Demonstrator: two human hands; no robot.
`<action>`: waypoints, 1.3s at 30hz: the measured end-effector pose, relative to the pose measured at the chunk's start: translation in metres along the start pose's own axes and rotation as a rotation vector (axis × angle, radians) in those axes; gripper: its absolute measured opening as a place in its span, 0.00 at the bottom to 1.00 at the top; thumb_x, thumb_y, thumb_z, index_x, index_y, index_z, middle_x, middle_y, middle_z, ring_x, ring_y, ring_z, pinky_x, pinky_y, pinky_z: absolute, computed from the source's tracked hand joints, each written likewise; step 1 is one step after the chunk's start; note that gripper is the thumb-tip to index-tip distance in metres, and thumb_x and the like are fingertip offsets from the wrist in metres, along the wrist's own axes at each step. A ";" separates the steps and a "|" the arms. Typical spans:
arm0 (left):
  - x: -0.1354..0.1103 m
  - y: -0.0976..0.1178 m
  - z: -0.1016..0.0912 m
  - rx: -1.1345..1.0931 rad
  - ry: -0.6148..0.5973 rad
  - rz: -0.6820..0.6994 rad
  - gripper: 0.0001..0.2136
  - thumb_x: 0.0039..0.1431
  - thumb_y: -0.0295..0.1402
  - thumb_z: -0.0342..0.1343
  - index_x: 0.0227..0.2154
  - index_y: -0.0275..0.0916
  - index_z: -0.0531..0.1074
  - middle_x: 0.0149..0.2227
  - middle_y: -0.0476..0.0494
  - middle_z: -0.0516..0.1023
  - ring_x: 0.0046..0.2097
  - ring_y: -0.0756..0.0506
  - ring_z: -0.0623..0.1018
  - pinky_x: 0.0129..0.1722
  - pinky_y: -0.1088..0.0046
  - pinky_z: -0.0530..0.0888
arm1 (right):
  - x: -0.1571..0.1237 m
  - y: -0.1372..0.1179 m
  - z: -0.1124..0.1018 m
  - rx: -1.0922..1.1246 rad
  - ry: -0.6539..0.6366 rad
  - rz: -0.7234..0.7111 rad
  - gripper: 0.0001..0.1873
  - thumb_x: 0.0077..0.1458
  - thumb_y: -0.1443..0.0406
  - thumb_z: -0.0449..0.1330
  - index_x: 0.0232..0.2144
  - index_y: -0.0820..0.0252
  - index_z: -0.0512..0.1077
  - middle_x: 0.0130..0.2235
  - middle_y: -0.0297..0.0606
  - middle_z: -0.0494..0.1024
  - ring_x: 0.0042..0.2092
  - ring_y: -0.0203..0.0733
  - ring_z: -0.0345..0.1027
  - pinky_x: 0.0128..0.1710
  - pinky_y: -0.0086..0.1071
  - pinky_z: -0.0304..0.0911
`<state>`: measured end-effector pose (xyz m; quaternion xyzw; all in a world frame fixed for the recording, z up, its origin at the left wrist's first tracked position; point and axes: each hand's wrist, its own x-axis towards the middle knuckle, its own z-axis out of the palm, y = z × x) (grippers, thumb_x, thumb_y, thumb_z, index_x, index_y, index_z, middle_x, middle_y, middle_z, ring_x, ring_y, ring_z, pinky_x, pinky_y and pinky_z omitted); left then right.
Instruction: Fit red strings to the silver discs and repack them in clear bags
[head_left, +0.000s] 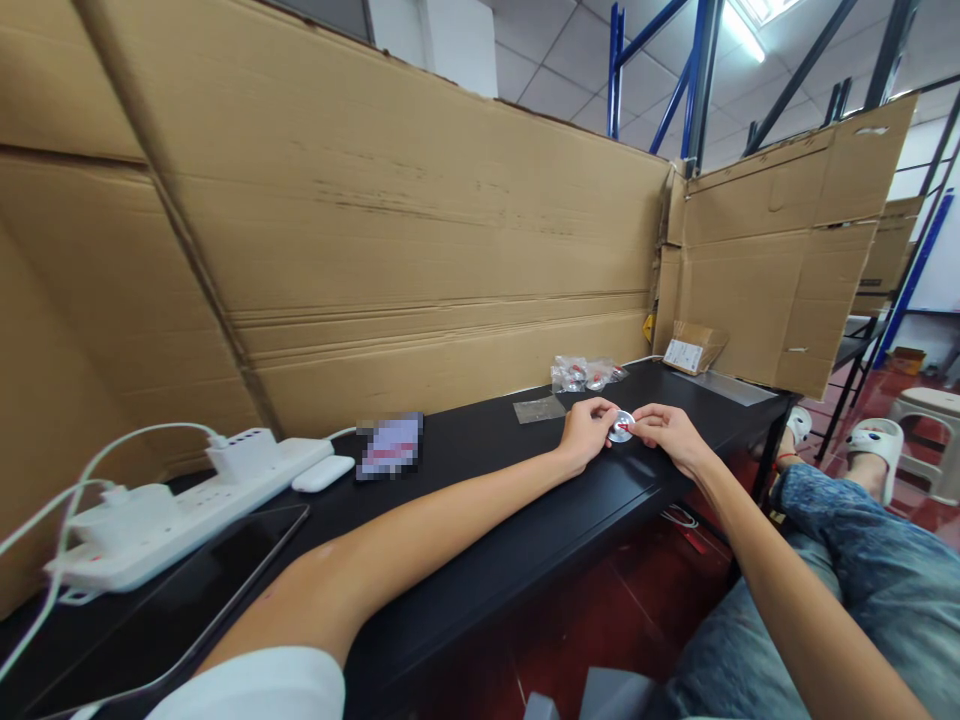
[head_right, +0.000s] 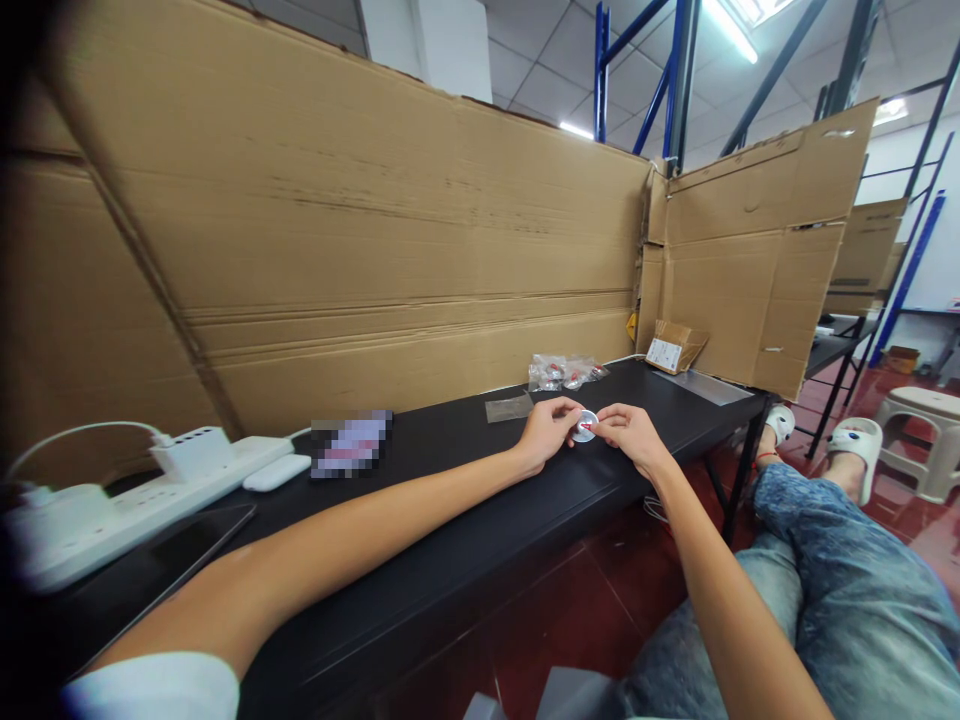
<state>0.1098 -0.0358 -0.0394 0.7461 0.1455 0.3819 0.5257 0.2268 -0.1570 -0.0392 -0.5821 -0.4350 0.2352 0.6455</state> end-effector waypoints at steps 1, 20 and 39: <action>0.000 0.000 0.000 -0.003 -0.007 0.002 0.06 0.57 0.31 0.57 0.32 0.35 0.76 0.27 0.46 0.77 0.21 0.53 0.72 0.18 0.79 0.69 | 0.001 0.001 0.000 0.013 0.006 -0.001 0.19 0.36 0.58 0.72 0.30 0.63 0.74 0.25 0.36 0.76 0.23 0.32 0.61 0.23 0.27 0.53; 0.000 0.002 0.002 -0.149 -0.057 -0.009 0.05 0.54 0.27 0.60 0.33 0.32 0.77 0.28 0.45 0.77 0.25 0.52 0.73 0.23 0.78 0.72 | 0.002 0.003 -0.001 0.029 0.069 -0.033 0.21 0.33 0.54 0.73 0.25 0.61 0.72 0.20 0.33 0.71 0.22 0.33 0.59 0.21 0.28 0.53; -0.001 0.002 0.003 -0.045 -0.061 0.010 0.08 0.57 0.31 0.57 0.36 0.34 0.78 0.28 0.44 0.78 0.22 0.52 0.71 0.20 0.79 0.69 | 0.002 0.003 -0.002 0.096 0.099 -0.021 0.22 0.31 0.55 0.74 0.23 0.61 0.70 0.18 0.31 0.69 0.21 0.32 0.58 0.21 0.28 0.50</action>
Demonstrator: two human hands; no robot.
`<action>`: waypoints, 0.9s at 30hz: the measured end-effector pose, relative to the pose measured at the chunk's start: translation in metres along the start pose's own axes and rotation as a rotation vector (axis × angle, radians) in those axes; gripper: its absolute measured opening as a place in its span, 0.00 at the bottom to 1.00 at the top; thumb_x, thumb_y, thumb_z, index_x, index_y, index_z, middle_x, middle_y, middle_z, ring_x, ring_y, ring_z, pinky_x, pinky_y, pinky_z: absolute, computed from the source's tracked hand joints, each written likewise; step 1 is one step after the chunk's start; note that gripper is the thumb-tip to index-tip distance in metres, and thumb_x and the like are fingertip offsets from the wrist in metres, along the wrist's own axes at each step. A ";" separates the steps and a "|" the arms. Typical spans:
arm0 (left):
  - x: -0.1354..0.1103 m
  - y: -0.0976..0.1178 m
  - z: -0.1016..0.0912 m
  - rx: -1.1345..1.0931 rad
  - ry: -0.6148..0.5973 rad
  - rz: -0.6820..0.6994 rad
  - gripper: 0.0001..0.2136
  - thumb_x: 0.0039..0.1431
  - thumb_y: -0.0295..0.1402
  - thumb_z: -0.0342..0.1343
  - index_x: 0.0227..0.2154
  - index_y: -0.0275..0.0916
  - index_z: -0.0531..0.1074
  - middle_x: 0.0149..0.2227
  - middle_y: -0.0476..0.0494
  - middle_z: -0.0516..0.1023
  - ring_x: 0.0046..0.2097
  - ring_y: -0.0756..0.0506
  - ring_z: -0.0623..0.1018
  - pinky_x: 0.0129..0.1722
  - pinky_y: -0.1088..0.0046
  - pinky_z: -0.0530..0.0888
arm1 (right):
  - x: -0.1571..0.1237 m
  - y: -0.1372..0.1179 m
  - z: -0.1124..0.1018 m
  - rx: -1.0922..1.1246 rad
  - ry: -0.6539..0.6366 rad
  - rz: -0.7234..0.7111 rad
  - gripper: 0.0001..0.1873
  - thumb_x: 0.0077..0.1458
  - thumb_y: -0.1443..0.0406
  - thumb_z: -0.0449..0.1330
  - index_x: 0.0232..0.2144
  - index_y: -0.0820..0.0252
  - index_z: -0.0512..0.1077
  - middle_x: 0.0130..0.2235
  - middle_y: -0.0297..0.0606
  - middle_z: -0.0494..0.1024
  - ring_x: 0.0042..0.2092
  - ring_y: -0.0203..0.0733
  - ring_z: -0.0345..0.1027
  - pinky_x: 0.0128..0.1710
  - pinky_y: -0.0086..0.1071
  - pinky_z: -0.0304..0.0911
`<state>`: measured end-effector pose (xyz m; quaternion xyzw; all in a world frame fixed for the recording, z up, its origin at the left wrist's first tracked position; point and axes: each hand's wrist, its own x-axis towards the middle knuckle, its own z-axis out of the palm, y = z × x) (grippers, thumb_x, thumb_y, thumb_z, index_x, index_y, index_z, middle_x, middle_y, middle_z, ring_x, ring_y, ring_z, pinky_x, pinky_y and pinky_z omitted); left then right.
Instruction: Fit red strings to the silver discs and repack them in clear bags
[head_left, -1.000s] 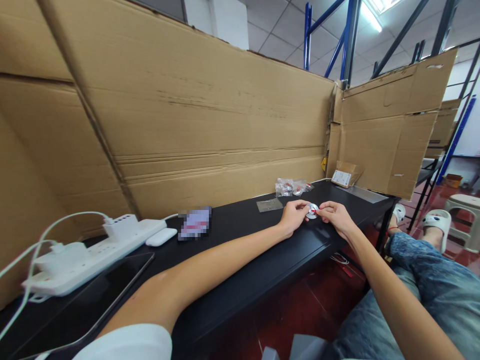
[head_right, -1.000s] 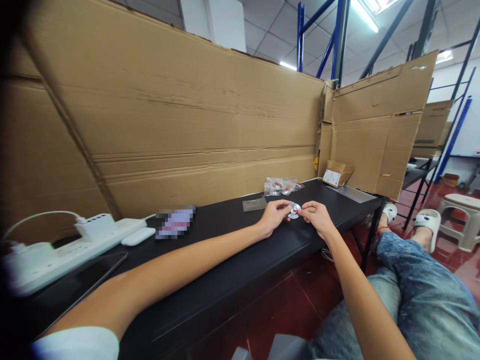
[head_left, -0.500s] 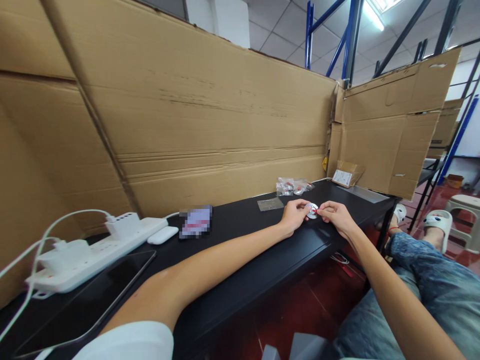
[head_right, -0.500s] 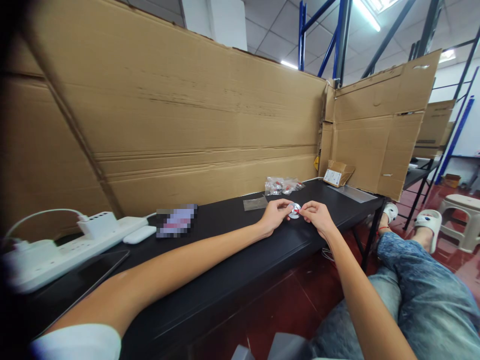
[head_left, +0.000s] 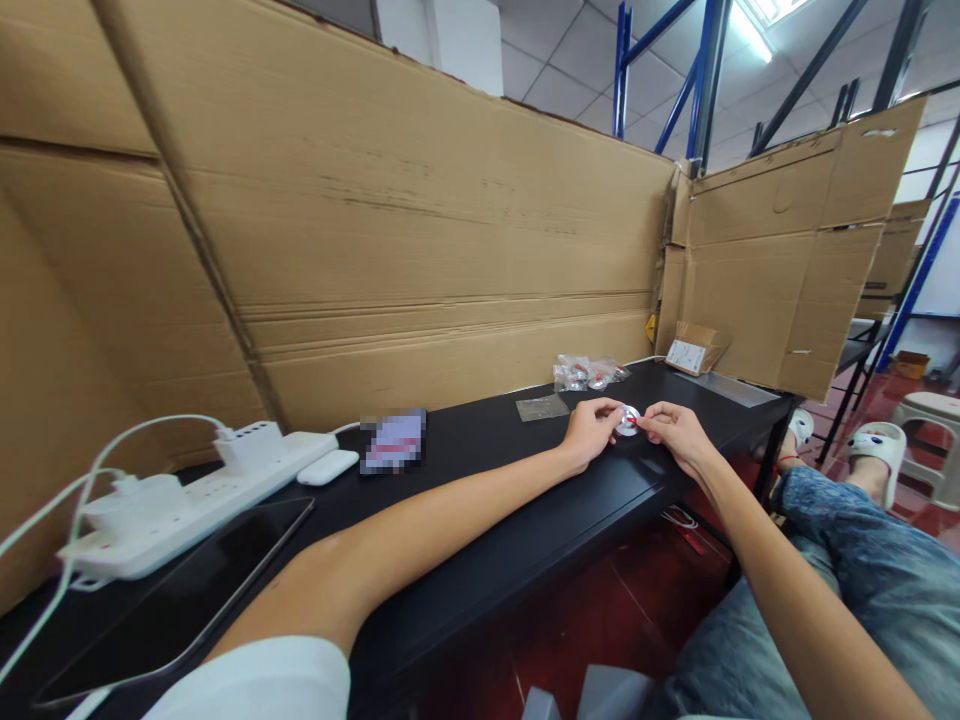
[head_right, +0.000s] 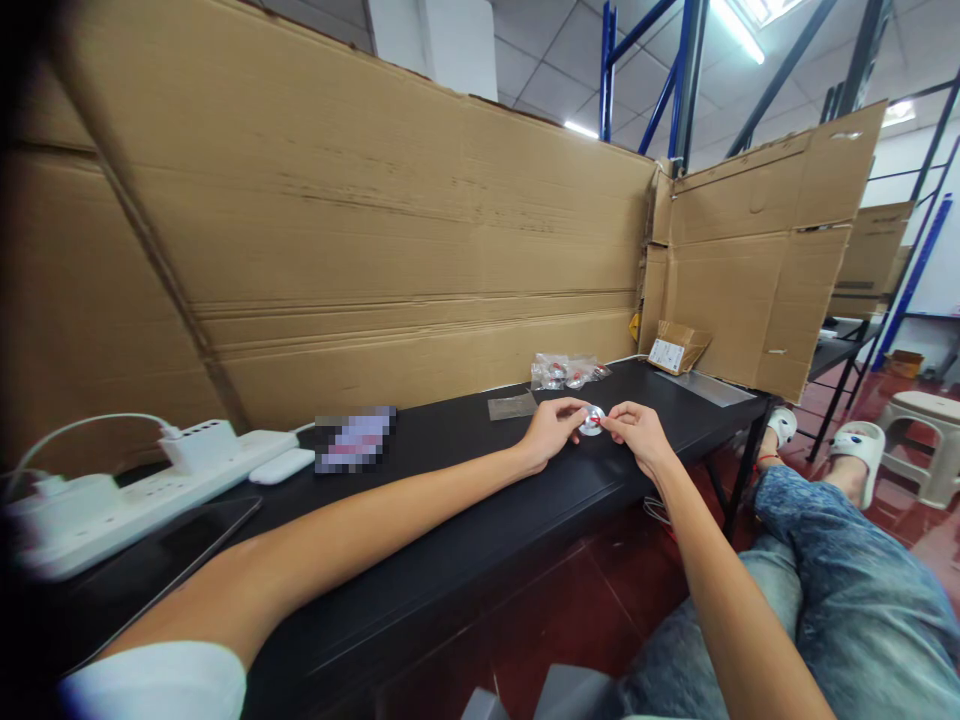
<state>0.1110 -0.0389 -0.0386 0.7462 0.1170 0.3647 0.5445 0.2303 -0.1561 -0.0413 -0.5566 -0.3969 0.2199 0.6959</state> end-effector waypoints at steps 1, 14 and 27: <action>0.000 0.001 0.000 0.019 -0.001 0.000 0.08 0.58 0.31 0.56 0.37 0.34 0.78 0.28 0.45 0.78 0.22 0.52 0.71 0.20 0.78 0.69 | 0.000 0.000 0.000 0.014 0.005 0.001 0.22 0.31 0.56 0.74 0.22 0.61 0.69 0.18 0.31 0.69 0.21 0.32 0.58 0.21 0.29 0.49; 0.050 0.013 -0.113 1.103 -0.033 -0.039 0.04 0.50 0.31 0.60 0.27 0.36 0.76 0.41 0.30 0.78 0.52 0.31 0.72 0.53 0.54 0.64 | -0.002 -0.002 0.002 0.053 0.013 -0.001 0.22 0.31 0.57 0.75 0.22 0.61 0.68 0.18 0.31 0.68 0.21 0.32 0.58 0.21 0.28 0.49; 0.038 0.008 -0.074 0.923 -0.006 0.080 0.11 0.47 0.27 0.59 0.36 0.36 0.74 0.33 0.43 0.78 0.37 0.43 0.76 0.38 0.71 0.68 | -0.003 -0.003 0.003 0.026 -0.038 -0.042 0.20 0.34 0.57 0.74 0.23 0.61 0.69 0.19 0.29 0.69 0.22 0.30 0.56 0.23 0.27 0.47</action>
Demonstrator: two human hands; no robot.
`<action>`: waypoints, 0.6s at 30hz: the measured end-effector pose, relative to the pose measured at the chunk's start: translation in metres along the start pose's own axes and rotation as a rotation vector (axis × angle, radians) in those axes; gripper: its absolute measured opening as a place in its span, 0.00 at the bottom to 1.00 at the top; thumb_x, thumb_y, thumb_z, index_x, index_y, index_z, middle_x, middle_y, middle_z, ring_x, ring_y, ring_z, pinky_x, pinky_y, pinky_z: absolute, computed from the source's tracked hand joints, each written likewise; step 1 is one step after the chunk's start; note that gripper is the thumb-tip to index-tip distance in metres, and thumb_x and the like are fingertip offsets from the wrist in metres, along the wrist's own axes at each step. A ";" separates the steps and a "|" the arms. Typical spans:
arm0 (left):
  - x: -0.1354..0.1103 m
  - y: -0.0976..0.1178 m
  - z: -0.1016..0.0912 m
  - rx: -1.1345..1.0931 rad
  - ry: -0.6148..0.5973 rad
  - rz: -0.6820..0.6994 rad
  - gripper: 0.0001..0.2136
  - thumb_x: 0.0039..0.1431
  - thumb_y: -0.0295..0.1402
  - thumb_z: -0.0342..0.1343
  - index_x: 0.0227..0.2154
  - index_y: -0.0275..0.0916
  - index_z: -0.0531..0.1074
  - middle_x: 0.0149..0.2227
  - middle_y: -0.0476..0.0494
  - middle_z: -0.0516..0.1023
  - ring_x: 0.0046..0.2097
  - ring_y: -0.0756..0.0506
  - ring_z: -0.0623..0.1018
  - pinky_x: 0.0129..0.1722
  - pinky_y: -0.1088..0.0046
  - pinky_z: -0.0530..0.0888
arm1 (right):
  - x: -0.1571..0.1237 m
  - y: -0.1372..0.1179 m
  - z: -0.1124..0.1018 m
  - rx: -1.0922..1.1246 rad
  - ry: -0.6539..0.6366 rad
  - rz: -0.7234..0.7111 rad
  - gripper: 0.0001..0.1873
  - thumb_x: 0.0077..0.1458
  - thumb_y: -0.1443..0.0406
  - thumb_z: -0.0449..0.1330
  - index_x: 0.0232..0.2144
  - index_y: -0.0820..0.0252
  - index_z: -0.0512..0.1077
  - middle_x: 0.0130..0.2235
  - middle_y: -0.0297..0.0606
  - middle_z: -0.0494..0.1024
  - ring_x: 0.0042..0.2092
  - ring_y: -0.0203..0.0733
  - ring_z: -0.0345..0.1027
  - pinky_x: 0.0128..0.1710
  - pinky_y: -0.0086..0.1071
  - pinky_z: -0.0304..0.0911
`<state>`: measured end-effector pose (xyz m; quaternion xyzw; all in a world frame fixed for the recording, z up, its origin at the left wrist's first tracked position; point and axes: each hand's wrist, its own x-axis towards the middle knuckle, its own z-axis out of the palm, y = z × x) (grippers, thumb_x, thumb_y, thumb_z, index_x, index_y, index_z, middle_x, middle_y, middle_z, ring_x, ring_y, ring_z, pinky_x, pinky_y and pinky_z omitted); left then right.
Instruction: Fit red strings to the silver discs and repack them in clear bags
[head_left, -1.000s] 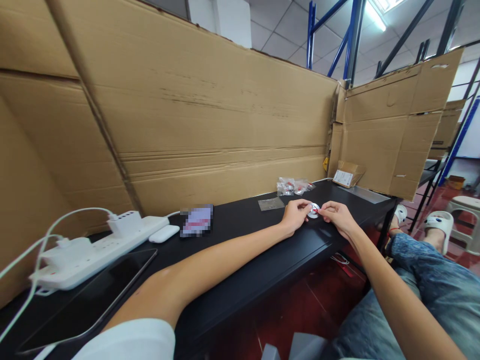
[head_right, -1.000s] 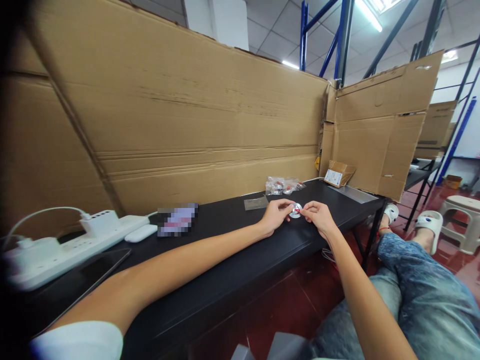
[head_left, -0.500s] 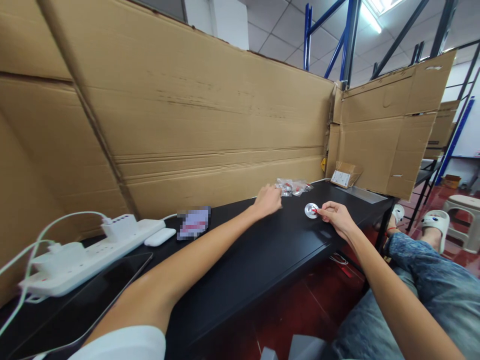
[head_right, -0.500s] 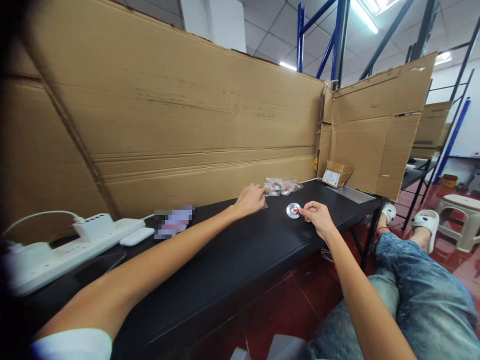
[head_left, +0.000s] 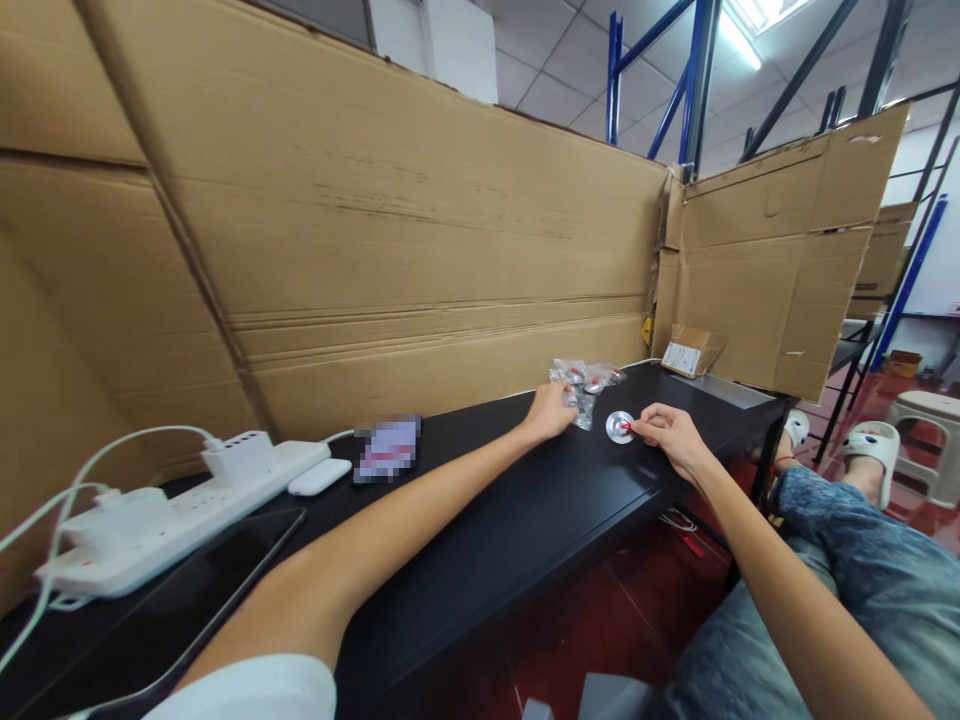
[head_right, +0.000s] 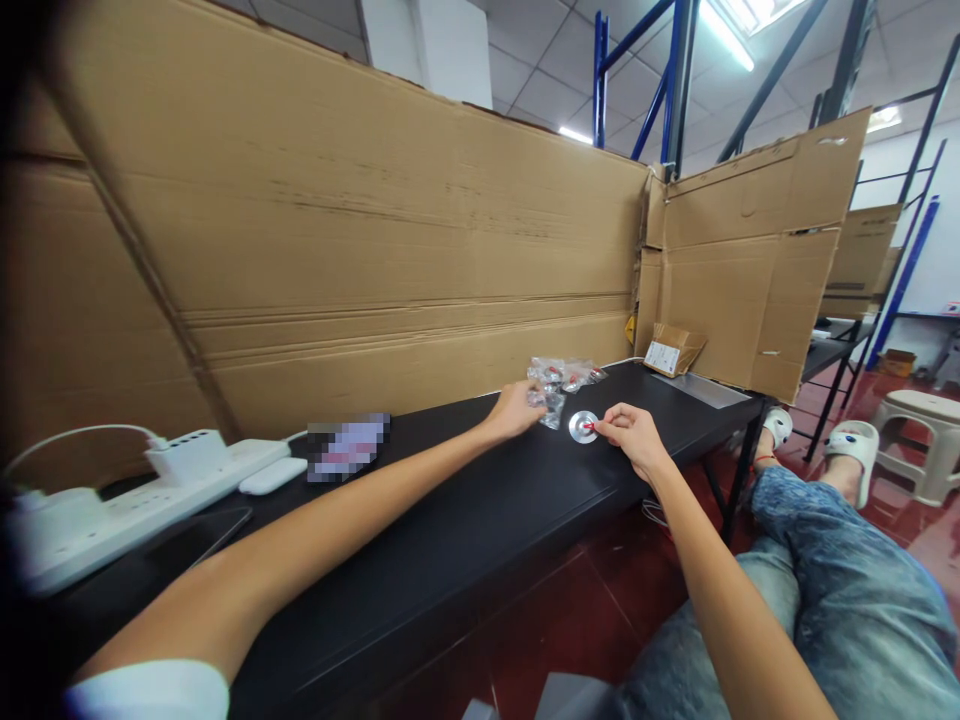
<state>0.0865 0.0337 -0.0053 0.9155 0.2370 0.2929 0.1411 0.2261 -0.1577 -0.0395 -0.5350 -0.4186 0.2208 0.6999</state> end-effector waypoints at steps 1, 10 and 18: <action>-0.005 0.010 0.007 -0.047 0.024 0.082 0.11 0.46 0.27 0.59 0.36 0.36 0.74 0.32 0.43 0.77 0.37 0.43 0.76 0.37 0.71 0.68 | 0.000 0.000 0.000 0.003 -0.001 -0.007 0.20 0.34 0.57 0.74 0.23 0.61 0.69 0.20 0.29 0.69 0.22 0.30 0.55 0.23 0.27 0.47; -0.031 0.050 0.018 -0.269 0.026 0.255 0.10 0.47 0.30 0.59 0.36 0.37 0.72 0.29 0.46 0.77 0.31 0.46 0.76 0.32 0.73 0.69 | -0.002 -0.002 0.002 0.013 0.068 -0.029 0.21 0.32 0.58 0.74 0.22 0.61 0.69 0.19 0.30 0.69 0.22 0.31 0.57 0.23 0.26 0.48; -0.012 0.042 0.000 -0.674 -0.259 0.152 0.14 0.50 0.31 0.61 0.40 0.35 0.68 0.23 0.47 0.75 0.23 0.47 0.77 0.20 0.77 0.71 | 0.002 0.003 -0.001 0.031 0.229 -0.041 0.22 0.28 0.57 0.75 0.21 0.61 0.69 0.17 0.30 0.68 0.21 0.31 0.57 0.22 0.27 0.48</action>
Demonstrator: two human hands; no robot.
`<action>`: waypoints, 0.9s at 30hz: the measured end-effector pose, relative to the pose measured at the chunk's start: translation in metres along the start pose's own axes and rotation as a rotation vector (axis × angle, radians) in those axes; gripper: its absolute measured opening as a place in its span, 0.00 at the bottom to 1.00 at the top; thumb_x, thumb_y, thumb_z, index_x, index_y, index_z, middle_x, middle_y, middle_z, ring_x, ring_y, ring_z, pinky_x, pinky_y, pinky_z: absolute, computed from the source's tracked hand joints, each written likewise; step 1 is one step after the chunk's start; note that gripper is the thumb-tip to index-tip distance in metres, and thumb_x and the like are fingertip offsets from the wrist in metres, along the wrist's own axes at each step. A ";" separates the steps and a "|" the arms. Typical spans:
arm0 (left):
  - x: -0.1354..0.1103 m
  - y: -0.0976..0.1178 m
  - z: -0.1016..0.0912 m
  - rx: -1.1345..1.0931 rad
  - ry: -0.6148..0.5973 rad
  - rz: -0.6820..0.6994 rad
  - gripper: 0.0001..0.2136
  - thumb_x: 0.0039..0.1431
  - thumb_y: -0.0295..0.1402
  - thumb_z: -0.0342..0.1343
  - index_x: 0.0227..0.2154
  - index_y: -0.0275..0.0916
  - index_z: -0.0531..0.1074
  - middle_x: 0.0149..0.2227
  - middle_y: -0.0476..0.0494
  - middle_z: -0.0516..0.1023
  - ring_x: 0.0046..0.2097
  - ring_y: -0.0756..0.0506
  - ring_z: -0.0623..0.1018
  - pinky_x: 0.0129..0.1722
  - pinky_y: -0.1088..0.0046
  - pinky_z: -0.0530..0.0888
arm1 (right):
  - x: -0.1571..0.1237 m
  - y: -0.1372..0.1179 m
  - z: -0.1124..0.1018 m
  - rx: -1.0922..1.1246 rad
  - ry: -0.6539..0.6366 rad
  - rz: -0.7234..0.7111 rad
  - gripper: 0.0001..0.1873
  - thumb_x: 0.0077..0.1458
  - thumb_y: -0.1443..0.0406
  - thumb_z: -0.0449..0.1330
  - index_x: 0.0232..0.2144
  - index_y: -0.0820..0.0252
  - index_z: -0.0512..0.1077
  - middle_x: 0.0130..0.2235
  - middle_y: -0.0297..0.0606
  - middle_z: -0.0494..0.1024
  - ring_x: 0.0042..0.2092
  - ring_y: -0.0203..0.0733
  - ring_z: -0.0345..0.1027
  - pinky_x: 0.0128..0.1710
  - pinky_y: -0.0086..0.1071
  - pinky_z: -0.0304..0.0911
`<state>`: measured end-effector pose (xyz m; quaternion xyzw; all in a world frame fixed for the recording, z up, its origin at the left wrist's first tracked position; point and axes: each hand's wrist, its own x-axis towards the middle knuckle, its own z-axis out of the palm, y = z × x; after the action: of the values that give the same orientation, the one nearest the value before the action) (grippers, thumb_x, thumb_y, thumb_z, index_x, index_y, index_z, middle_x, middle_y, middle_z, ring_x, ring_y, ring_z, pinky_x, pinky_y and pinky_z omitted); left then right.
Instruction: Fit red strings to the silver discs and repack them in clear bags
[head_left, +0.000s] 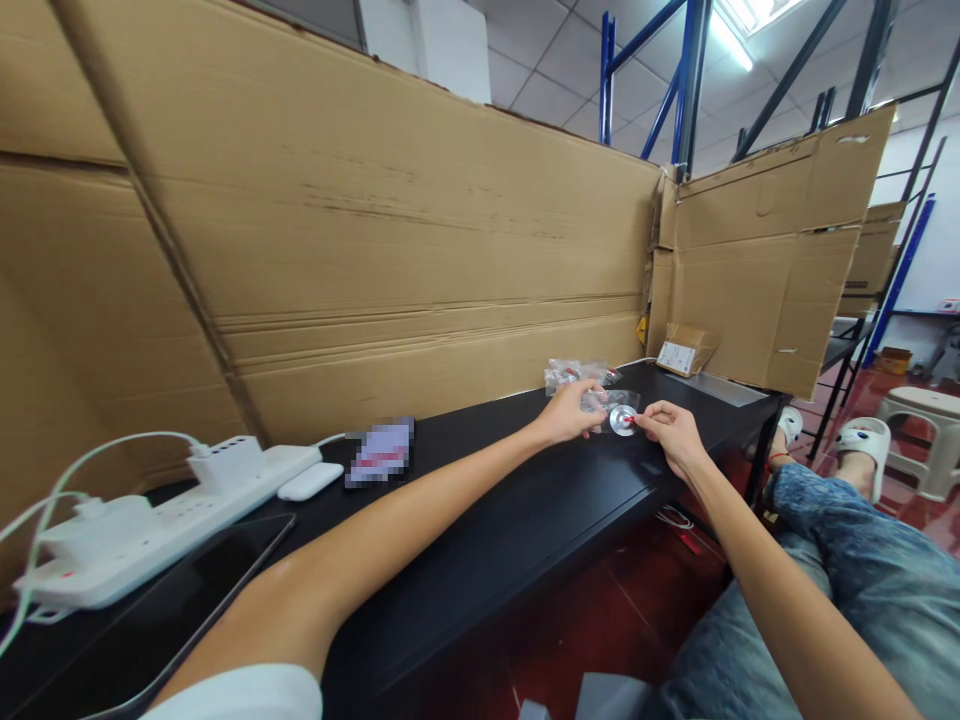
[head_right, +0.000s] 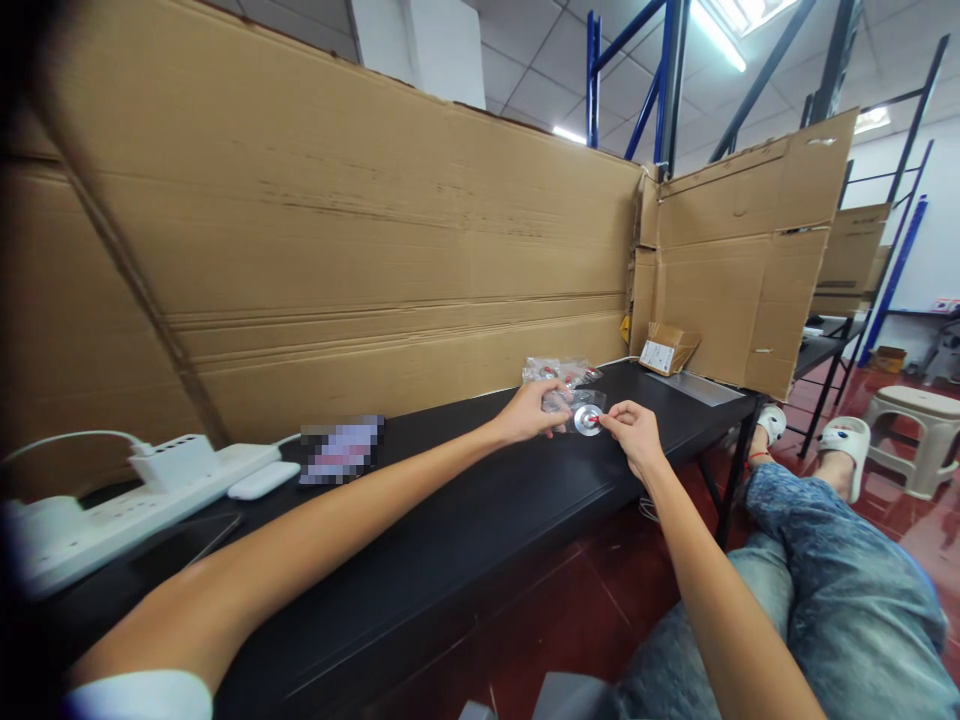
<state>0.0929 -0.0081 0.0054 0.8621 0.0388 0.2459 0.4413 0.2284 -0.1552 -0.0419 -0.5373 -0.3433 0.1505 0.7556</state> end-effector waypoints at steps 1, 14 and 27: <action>0.002 0.000 -0.004 -0.037 -0.048 0.000 0.14 0.50 0.31 0.61 0.39 0.35 0.68 0.23 0.47 0.74 0.23 0.47 0.78 0.20 0.76 0.72 | 0.001 0.001 0.000 0.002 0.021 -0.006 0.22 0.28 0.56 0.75 0.21 0.61 0.69 0.17 0.30 0.68 0.21 0.31 0.57 0.22 0.27 0.48; 0.004 0.008 -0.035 -0.275 -0.272 -0.074 0.17 0.47 0.33 0.67 0.39 0.36 0.70 0.31 0.44 0.75 0.31 0.43 0.81 0.27 0.69 0.76 | 0.005 0.007 -0.004 0.032 0.153 -0.060 0.22 0.28 0.56 0.74 0.21 0.60 0.69 0.19 0.30 0.69 0.21 0.32 0.57 0.21 0.27 0.48; 0.001 -0.001 -0.010 -0.376 -0.216 -0.191 0.21 0.44 0.35 0.70 0.41 0.33 0.72 0.28 0.41 0.78 0.29 0.43 0.81 0.30 0.66 0.78 | -0.003 -0.003 0.000 -0.035 0.010 -0.077 0.22 0.31 0.54 0.74 0.22 0.61 0.69 0.22 0.35 0.73 0.25 0.35 0.62 0.23 0.27 0.53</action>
<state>0.0890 0.0001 0.0096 0.7785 0.0263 0.1120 0.6170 0.2255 -0.1585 -0.0400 -0.5375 -0.3627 0.1127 0.7529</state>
